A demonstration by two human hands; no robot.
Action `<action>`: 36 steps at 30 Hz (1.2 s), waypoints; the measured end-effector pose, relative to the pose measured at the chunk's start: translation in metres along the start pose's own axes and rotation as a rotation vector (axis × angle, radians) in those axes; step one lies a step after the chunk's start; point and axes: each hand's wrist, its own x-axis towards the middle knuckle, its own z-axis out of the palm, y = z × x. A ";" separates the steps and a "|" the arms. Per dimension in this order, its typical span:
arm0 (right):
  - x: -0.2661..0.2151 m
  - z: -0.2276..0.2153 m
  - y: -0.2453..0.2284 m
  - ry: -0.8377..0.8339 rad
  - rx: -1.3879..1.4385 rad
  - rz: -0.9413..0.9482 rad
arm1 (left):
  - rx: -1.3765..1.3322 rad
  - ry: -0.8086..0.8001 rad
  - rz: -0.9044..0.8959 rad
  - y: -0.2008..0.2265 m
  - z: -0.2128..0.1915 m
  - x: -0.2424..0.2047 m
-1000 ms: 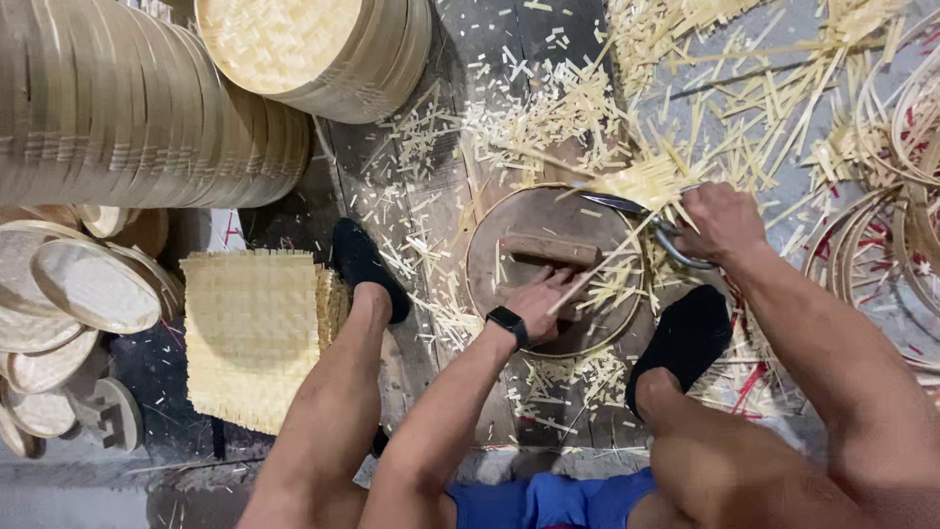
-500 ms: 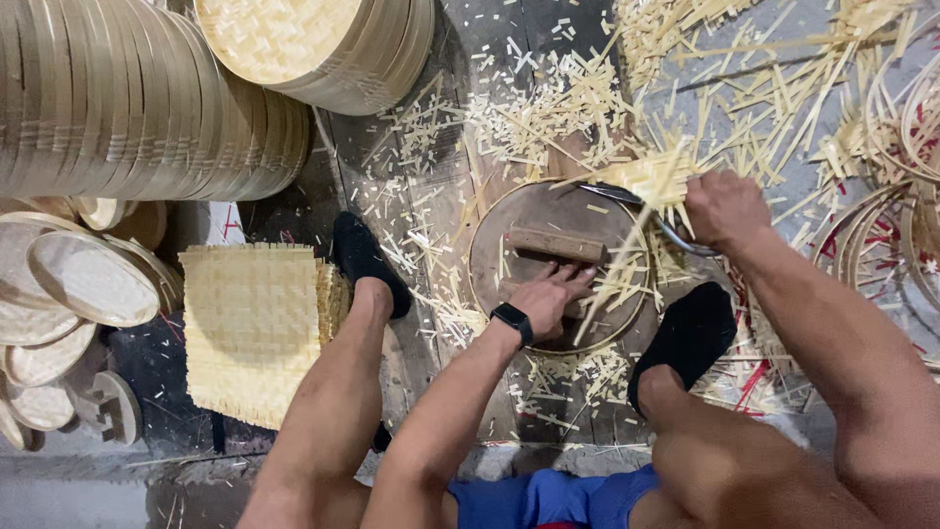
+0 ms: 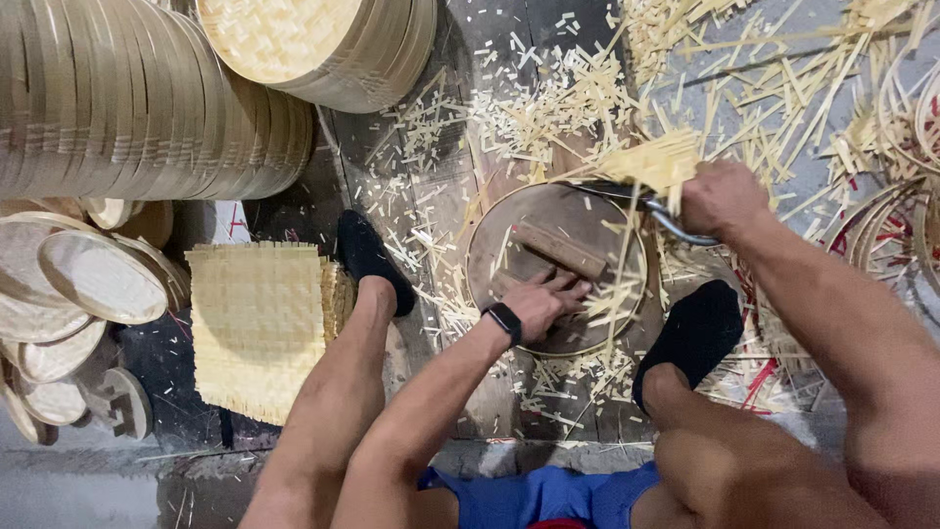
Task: The person assembles a bamboo steamer base by placing a woven mat into a circular frame and using a circular press and scissors to trim and secure the materials.
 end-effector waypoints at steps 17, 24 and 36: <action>0.028 -0.015 0.001 0.012 0.129 0.063 | -0.021 -0.090 0.003 0.000 -0.002 -0.003; 0.033 0.019 0.116 0.248 0.742 0.621 | -0.168 -0.027 -0.022 0.011 -0.030 -0.007; -0.040 0.040 -0.024 0.162 0.854 0.341 | -0.532 0.588 -0.672 -0.067 -0.082 0.053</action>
